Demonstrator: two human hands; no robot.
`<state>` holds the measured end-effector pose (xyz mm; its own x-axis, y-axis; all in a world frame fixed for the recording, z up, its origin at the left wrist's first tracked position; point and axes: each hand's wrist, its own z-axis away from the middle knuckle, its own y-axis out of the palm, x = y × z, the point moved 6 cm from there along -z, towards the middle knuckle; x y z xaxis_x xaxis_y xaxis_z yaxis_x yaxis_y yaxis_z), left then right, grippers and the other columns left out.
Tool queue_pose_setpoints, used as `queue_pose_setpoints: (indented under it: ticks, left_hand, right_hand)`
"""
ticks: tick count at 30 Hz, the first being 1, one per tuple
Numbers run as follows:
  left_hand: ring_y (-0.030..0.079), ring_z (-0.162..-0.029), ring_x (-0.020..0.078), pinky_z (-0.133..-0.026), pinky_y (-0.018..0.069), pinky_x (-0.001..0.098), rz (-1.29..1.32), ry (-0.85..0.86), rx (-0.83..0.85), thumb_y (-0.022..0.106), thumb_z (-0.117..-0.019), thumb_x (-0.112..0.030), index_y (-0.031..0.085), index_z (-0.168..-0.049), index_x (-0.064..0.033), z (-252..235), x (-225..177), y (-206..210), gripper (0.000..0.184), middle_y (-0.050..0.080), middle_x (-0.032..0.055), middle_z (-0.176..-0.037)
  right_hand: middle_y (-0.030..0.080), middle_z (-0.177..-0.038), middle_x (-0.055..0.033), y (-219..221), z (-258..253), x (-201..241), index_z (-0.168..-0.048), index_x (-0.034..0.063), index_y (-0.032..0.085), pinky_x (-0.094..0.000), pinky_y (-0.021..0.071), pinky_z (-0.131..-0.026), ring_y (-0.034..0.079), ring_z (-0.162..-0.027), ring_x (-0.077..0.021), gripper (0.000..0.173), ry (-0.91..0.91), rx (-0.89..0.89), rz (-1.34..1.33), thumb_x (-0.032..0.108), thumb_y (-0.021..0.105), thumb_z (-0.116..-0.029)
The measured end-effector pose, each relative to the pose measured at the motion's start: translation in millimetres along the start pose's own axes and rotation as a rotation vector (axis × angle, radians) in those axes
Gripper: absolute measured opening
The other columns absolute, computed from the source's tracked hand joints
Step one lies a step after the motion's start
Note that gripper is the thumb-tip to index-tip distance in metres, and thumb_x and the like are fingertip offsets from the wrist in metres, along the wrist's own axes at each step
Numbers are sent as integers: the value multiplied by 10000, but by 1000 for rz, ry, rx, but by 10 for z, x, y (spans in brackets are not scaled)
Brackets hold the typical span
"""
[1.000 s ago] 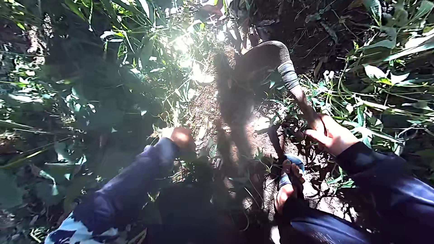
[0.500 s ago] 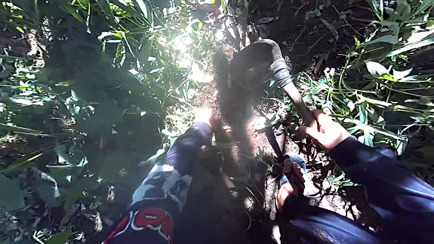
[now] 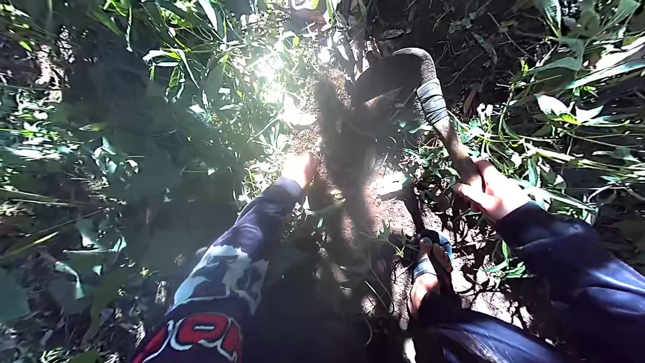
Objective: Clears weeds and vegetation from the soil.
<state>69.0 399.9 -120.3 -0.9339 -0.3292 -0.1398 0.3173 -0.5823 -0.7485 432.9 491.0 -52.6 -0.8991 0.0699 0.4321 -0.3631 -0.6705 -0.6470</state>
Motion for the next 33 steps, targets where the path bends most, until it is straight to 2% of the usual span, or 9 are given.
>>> queue_pose_setpoints:
  ticks: [3, 9, 14, 16, 19, 22, 24, 26, 33]
  left_hand:
    - [629, -1171, 517, -979, 477, 687, 70, -136, -21, 445, -1091, -137, 638, -1277, 28, -160, -11, 9, 314, 665, 311, -1224]
    - [595, -1232, 507, -1019, 461, 672, 55, -287, 65, 541, -1036, -100, 631, -1249, 85, -126, -36, 96, 296, 635, 326, -1272]
    - [619, -1171, 526, -971, 469, 690, 37, -182, 0, 499, -1060, -93, 640, -1249, 63, 90, 2, -165, 282, 650, 321, -1236]
    - [627, -1155, 529, -940, 486, 690, -34, -141, 4, 440, -1090, -93, 610, -1302, 21, 239, 21, -272, 294, 634, 304, -1280]
    - [637, -1140, 507, -920, 514, 668, -127, -94, 2, 489, -1061, -58, 591, -1347, 9, 209, 102, -256, 312, 592, 280, -1344]
    - [613, -1212, 487, -1003, 469, 668, -34, -15, -106, 531, -1066, -144, 620, -1314, 23, -116, 165, -228, 313, 618, 273, -1336]
    - [597, -1239, 487, -1040, 445, 668, 3, -57, -151, 543, -1048, -126, 663, -1268, 11, -319, 193, -200, 286, 649, 274, -1293]
    - [580, -1257, 499, -1030, 448, 675, -22, -143, -135, 541, -1039, -96, 624, -1299, 26, -434, 237, -151, 299, 626, 294, -1315]
    - [574, -1262, 500, -1006, 467, 675, -40, -245, -96, 582, -1002, -59, 594, -1292, 92, -386, 235, -120, 327, 595, 317, -1337]
  right_hand:
    - [636, -1067, -344, -32, 0, 39, -1500, -9, 361, -651, 504, -833, 662, -858, -473, 567, 15, -3, -8, 165, 620, -1026]
    - [637, -1052, -334, -27, -19, -78, -1477, -7, 388, -643, 507, -809, 661, -842, -462, 554, -6, -19, -35, 174, 636, -1016]
    - [638, -1073, -331, -37, -3, -211, -1513, 5, 361, -643, 502, -832, 659, -881, -453, 603, 18, -38, -98, 203, 636, -1015]
    - [634, -1067, -329, -56, -12, -239, -1516, 9, 358, -636, 506, -802, 653, -847, -447, 605, 14, -58, -126, 186, 641, -1011]
    - [628, -1067, -323, -69, -26, -213, -1538, 29, 337, -611, 510, -765, 637, -793, -422, 616, 13, -60, -155, 158, 631, -1011]
    - [626, -1088, -328, -85, -12, -148, -1547, 45, 326, -619, 510, -793, 645, -825, -428, 617, 35, -47, -159, 158, 623, -1018]
    - [633, -1092, -309, -77, -2, -143, -1557, 57, 320, -602, 518, -795, 653, -835, -409, 635, 31, -43, -145, 182, 628, -1015]
    - [640, -1052, -305, -59, -8, -171, -1532, 39, 344, -613, 512, -790, 652, -826, -418, 620, 21, -45, -122, 193, 638, -1008]
    - [640, -1016, -309, 25, -20, -216, -1486, 14, 390, -627, 506, -770, 647, -800, -427, 576, -51, -16, -78, 200, 635, -1000]
